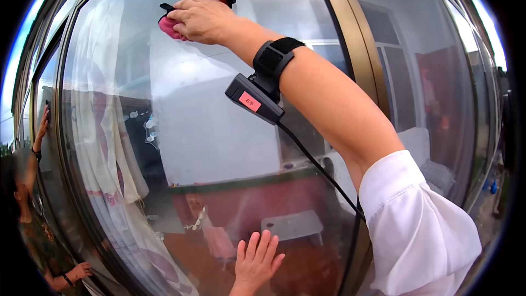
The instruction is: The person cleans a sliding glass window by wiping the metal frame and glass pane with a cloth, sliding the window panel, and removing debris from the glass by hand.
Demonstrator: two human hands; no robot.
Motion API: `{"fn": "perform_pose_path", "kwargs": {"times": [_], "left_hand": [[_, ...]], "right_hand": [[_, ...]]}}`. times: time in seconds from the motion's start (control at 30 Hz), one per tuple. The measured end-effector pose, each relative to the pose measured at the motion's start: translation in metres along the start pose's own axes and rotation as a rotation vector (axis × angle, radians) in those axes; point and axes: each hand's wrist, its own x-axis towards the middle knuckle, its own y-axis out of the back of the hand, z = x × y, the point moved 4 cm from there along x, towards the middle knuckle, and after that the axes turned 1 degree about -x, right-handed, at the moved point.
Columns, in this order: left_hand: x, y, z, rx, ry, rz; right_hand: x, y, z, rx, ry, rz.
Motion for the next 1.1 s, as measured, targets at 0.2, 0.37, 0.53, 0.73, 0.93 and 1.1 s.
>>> {"fn": "perform_pose_path", "kwargs": {"times": [0.2,0.37,0.53,0.73,0.93,1.1], "left_hand": [[-0.001,0.002,-0.002,0.013,0.03,0.017],[0.003,0.01,0.0,-0.018,0.07,-0.013],[0.004,0.01,-0.002,-0.045,0.065,0.007],[-0.006,0.01,-0.001,-0.113,0.084,0.024],[-0.082,0.018,0.013,-0.198,-0.005,-0.15],[-0.082,0.078,-0.011,-0.249,-0.085,-0.162]], "right_hand": [[-0.012,0.036,0.177,-0.399,-0.209,0.057],[-0.033,0.064,0.165,-0.504,-0.418,-0.055],[-0.019,0.023,0.018,-0.126,-0.248,0.078],[-0.085,0.009,-0.18,0.286,0.231,-0.044],[-0.213,0.069,-0.284,0.549,0.653,-0.444],[-0.148,0.061,-0.203,0.465,0.421,-0.315]]}}
